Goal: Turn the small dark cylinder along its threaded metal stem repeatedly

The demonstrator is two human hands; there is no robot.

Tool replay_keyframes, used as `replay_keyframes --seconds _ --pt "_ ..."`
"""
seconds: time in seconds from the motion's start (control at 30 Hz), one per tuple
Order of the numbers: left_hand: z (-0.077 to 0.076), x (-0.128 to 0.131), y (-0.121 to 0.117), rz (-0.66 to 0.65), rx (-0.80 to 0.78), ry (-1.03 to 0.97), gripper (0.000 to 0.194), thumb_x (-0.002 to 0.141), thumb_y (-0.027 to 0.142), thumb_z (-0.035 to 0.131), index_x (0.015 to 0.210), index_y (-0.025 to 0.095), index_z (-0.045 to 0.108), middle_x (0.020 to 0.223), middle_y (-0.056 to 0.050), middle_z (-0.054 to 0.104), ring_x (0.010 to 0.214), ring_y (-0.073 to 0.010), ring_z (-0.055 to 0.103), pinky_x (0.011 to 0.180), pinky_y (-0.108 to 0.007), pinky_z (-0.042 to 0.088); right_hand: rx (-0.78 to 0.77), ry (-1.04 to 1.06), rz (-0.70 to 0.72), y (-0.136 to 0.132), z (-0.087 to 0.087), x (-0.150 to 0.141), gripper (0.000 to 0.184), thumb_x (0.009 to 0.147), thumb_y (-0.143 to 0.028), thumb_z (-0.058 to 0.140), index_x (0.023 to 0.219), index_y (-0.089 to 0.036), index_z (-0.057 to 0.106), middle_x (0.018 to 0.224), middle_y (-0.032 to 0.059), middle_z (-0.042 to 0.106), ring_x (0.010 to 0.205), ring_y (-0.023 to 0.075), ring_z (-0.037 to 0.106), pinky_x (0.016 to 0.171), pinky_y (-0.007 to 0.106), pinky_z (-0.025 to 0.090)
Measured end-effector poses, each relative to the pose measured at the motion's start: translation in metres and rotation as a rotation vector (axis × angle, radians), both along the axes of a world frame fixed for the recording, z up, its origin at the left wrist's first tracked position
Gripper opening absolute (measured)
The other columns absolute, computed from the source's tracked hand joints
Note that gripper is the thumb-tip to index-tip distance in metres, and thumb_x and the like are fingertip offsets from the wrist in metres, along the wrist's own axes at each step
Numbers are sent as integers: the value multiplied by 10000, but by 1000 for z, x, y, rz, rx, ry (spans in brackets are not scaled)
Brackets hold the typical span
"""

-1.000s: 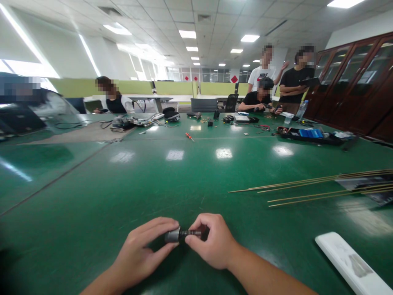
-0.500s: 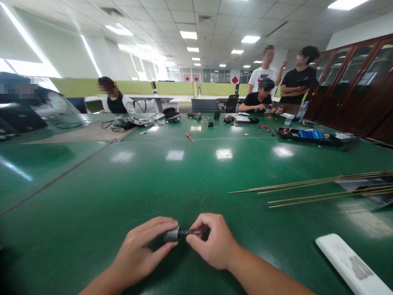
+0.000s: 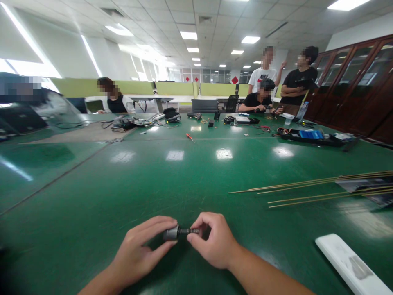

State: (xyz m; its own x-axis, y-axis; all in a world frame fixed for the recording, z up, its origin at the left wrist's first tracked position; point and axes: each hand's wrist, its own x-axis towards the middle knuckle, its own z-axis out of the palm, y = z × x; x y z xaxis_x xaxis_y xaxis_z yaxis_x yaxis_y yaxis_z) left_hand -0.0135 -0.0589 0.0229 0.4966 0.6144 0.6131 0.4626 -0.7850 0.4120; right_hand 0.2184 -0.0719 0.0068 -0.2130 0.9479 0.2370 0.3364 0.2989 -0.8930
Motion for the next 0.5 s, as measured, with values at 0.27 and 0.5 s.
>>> replay_keyframes --seconds 0.27,0.5 --pt "-5 -3 2 3 -14 1 294 834 158 694 1120 225 689 1035 -67 742 939 -178 717 851 -264 600 -1 20 4 -1 3 1 58 755 -192 691 720 -172 648 668 -3 639 638 142 576 623 239 424" --pt "-1 -2 2 8 10 -6 280 830 160 695 1104 220 690 1011 -60 747 917 -170 720 841 -250 599 -21 39 0 0 0 1 71 752 -199 699 722 -167 643 661 -7 634 623 138 568 608 238 413"
